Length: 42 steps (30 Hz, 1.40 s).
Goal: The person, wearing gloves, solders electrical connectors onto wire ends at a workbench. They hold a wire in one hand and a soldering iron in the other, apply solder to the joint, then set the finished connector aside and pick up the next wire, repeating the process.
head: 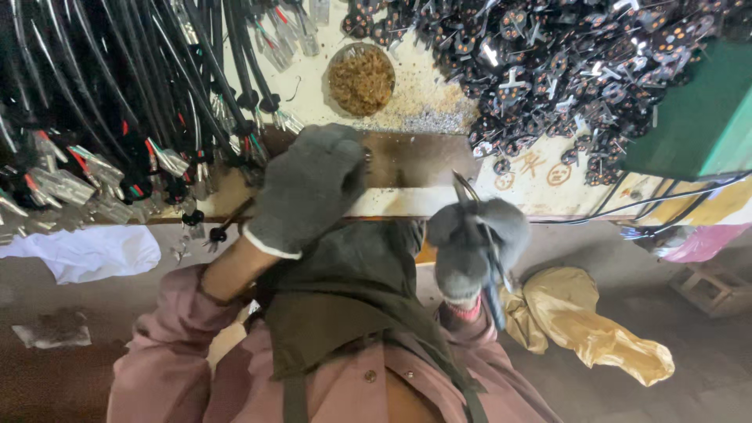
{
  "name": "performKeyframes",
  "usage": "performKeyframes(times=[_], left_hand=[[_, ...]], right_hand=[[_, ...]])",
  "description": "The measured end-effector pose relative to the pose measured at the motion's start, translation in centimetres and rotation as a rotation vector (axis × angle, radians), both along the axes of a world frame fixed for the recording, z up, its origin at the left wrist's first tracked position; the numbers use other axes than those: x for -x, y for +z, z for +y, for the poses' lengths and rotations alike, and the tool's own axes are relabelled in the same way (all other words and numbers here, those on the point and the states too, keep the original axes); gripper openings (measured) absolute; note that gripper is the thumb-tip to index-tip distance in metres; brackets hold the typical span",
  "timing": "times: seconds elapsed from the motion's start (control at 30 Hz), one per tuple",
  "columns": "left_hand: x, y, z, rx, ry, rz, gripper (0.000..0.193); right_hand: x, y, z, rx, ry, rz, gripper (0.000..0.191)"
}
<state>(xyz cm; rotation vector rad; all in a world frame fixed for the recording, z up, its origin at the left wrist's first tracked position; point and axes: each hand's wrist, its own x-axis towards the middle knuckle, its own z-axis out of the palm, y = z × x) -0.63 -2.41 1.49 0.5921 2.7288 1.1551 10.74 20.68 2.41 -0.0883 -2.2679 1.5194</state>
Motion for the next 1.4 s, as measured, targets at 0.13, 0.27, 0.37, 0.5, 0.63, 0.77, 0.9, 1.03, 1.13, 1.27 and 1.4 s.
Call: performKeyframes(times=[0.13,0.27,0.37,0.5,0.63,0.77,0.9,1.03,1.13,1.27,1.4], left_hand=[[0.5,0.5,-1.1,-0.020,0.038,-0.017,0.012],[0.0,-0.2,-0.6,0.030,0.085,0.054,0.013],[-0.5,-0.6,-0.3,0.016,0.111,0.108,0.012],[-0.6,-0.7,-0.3,0.082,0.109,0.149,0.012],[-0.4,-0.4,-0.4,0.020,0.122,0.167,0.013],[-0.4,-0.5,-0.4,0.041,0.127,0.139,0.012],[-0.4,-0.8,-0.6,0.035,0.091,0.129,0.011],[-0.3,-0.7,-0.6,0.010,0.109,0.151,0.013],[-0.2,-0.4,-0.6,0.066,0.074,0.174,0.014],[-0.1,-0.3,-0.6,0.024,0.092,0.198,0.012],[-0.3,-0.8,-0.6,0.018,0.096,0.144,0.013]], right_hand=[[1.1,-1.0,0.1,-0.088,0.243,-0.028,0.025],[4.8,-3.3,-0.6,0.201,0.244,-0.123,0.022],[9.8,-1.2,-1.0,-0.312,0.025,-0.009,0.022],[16.2,2.7,-3.7,-0.522,0.031,-0.036,0.032],[14.1,3.6,-4.9,-0.537,-0.084,0.053,0.026],[8.8,2.0,-1.9,-0.357,0.112,-0.271,0.036],[6.4,1.1,-1.9,-0.398,-0.016,-0.280,0.025],[6.7,1.2,-4.1,-0.255,0.008,-0.056,0.052],[7.4,1.2,-4.2,-0.489,0.103,-0.082,0.046],[7.1,2.0,-3.4,-0.372,0.124,-0.097,0.048],[6.5,2.1,-3.5,-0.606,0.015,-0.239,0.052]])
